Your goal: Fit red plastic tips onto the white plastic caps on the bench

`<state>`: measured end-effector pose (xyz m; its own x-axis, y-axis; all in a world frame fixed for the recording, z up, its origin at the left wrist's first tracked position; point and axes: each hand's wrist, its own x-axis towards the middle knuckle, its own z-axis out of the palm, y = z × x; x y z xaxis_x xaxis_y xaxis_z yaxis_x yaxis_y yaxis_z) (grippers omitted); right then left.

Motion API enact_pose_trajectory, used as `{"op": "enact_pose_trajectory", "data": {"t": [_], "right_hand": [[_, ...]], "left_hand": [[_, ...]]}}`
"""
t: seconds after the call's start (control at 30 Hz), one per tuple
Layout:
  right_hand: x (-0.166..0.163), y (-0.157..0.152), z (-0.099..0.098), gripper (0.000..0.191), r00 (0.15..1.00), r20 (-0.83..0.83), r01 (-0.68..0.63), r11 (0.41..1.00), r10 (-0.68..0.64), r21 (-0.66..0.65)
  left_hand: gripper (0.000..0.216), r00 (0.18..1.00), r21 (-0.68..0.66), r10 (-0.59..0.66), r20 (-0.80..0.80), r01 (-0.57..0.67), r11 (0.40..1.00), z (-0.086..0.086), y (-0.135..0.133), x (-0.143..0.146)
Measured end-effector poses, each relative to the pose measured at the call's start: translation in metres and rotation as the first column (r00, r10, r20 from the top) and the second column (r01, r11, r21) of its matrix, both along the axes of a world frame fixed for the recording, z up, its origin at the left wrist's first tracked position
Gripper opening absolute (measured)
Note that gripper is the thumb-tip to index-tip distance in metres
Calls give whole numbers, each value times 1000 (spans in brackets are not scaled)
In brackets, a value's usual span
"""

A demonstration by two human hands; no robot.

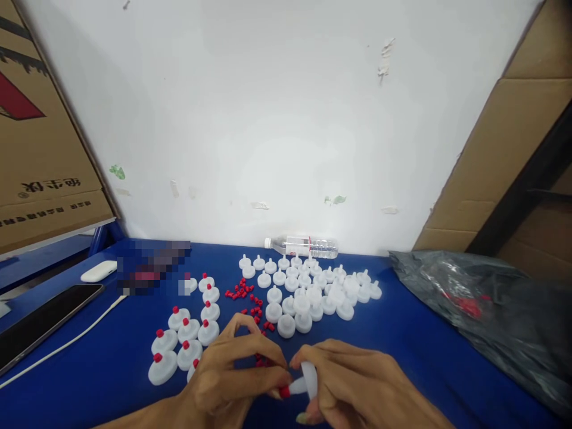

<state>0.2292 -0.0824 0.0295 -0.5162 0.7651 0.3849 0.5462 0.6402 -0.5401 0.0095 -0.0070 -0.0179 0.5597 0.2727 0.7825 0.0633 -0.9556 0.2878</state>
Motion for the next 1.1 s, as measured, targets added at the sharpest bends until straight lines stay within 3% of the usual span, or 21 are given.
{"op": "enact_pose_trajectory", "data": {"t": [0.1, 0.27, 0.4, 0.57, 0.67, 0.83, 0.93, 1.1], "right_hand": [[0, 1, -1, 30, 999, -21, 26, 1000, -25, 16], [1, 6, -10, 25, 988, -152, 26, 995, -12, 92], [-8, 17, -12, 24, 973, -229, 50, 983, -9, 175], [-22, 32, -14, 22, 958, -288, 71, 960, 10, 270], [-22, 35, -24, 17, 953, -304, 118, 928, -6, 353], [-13, 29, -51, 16, 976, -217, 70, 890, 33, 450], [-10, 26, -70, 11, 980, -179, 156, 880, -83, 448], [-15, 23, -90, 39, 963, -185, 260, 844, -193, 470]], "left_hand": [[29, 1000, -28, -16, -5, 16, 999, 1, 2, -1], [33, 996, 62, 24, -91, -19, 998, 13, 4, -9], [23, 976, 94, 160, -147, -148, 985, 25, 1, -10], [16, 941, 251, 308, -138, -267, 930, 24, 8, -12], [14, 941, 247, 259, -219, -203, 948, 19, 13, -18], [21, 951, 94, 115, -286, -92, 991, 11, 7, -15], [29, 965, 81, 116, -235, -100, 992, 14, 2, -8], [32, 961, 84, 175, -214, -160, 983, 21, -4, -5]]}}
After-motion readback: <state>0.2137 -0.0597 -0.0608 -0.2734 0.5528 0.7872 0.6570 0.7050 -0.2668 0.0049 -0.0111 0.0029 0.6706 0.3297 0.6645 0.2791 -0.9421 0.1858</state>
